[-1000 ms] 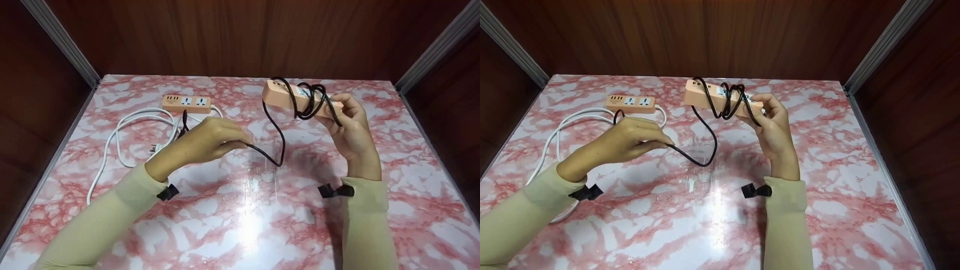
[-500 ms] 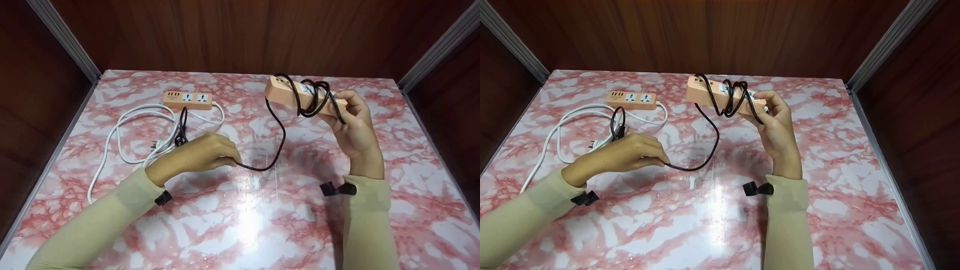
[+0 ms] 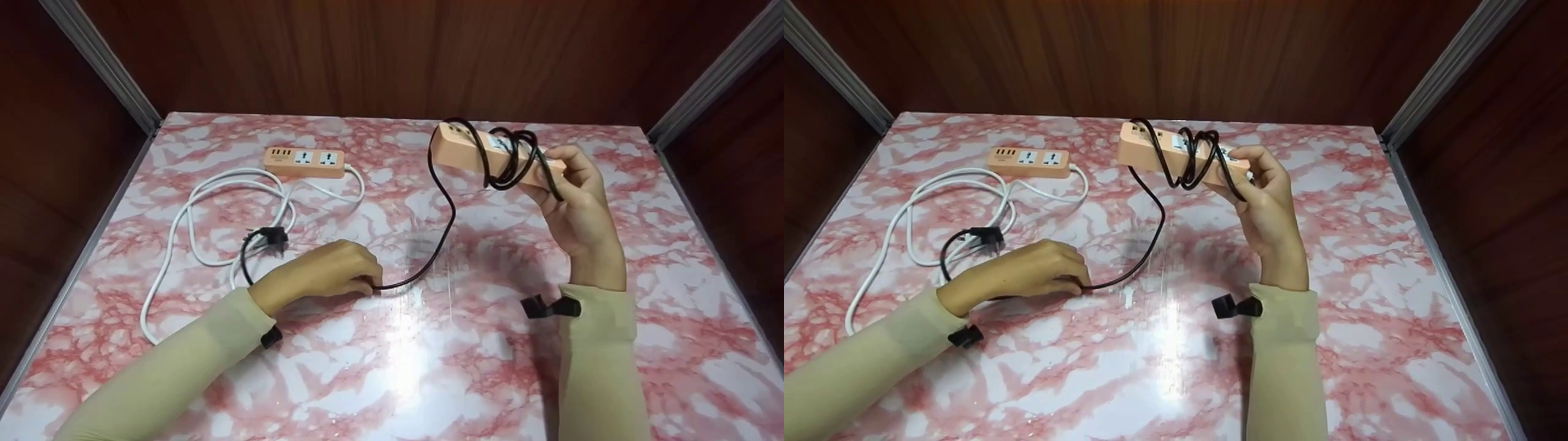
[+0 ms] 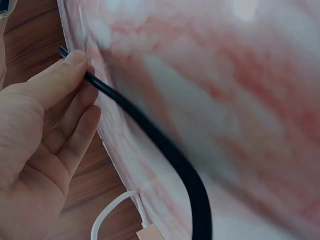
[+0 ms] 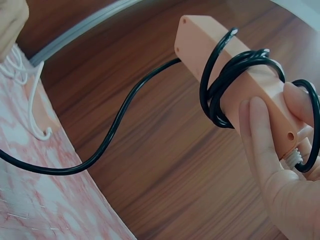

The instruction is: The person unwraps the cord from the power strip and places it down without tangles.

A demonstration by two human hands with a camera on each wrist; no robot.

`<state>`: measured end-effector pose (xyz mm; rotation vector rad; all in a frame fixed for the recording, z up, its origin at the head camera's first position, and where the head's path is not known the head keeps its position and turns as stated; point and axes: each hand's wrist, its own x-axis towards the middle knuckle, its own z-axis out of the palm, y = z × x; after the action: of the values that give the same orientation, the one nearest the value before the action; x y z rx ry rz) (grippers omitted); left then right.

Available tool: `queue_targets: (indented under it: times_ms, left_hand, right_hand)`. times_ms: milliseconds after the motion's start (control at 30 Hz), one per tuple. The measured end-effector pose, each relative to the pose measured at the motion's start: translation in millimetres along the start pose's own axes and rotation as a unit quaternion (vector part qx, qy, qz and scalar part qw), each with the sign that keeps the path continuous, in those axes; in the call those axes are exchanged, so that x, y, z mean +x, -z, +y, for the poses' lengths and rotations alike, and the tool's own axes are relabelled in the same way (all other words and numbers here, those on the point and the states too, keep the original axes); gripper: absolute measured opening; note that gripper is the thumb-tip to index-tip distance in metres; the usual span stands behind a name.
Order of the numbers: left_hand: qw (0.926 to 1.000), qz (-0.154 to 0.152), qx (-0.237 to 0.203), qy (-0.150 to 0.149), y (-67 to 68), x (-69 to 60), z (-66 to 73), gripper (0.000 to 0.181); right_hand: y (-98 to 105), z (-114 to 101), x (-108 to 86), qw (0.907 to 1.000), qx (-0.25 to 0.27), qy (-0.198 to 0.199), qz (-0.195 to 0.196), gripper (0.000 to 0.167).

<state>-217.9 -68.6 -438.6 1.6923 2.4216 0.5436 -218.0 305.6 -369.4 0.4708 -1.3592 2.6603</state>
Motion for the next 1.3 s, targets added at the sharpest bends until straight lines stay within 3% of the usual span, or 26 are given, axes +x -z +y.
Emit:
queue_targets:
  times_ms: [300,567,667,733,833,967,1133,1300]
  left_hand:
    - [0.9992,-0.023,-0.007,0.032,1.6,5.6,2.2,0.011]
    - [0.9898,-0.048,-0.091,0.100,27.5,12.6,4.7,0.038]
    - [0.9860,-0.018,-0.108,0.126,39.0,18.9,6.7,0.040]
    - [0.9818,0.029,-0.115,0.149,45.2,26.0,8.7,0.039]
    - [0.9667,0.117,-0.136,0.183,51.1,39.4,12.3,0.037]
    - [0.9344,0.209,-0.186,0.220,52.5,57.9,15.9,0.038]
    - [0.8941,0.272,-0.252,0.252,47.4,75.2,16.3,0.040]
    - [0.8636,0.307,-0.306,0.258,44.3,83.9,16.6,0.039]
  right_hand:
    - [1,0,-1.3,1.0000,0.002,0.002,-0.003,0.013]
    - [1,0,-1.0,1.0000,-0.003,-0.003,-0.003,0.013]
    - [1,-1,-0.8,1.0000,-0.004,-0.005,-0.005,0.013]
    - [1,-2,-0.7,1.0000,-0.005,-0.004,-0.007,0.013]
    - [1,-3,-0.5,0.9999,-0.008,-0.003,-0.007,0.013]
    - [2,-3,-1.0,1.0000,-0.007,-0.004,-0.003,0.013]
    - [1,-3,-1.5,1.0000,-0.006,-0.005,0.000,0.014]
    - [-1,-3,-0.4,1.0000,-0.005,-0.005,-0.004,0.014]
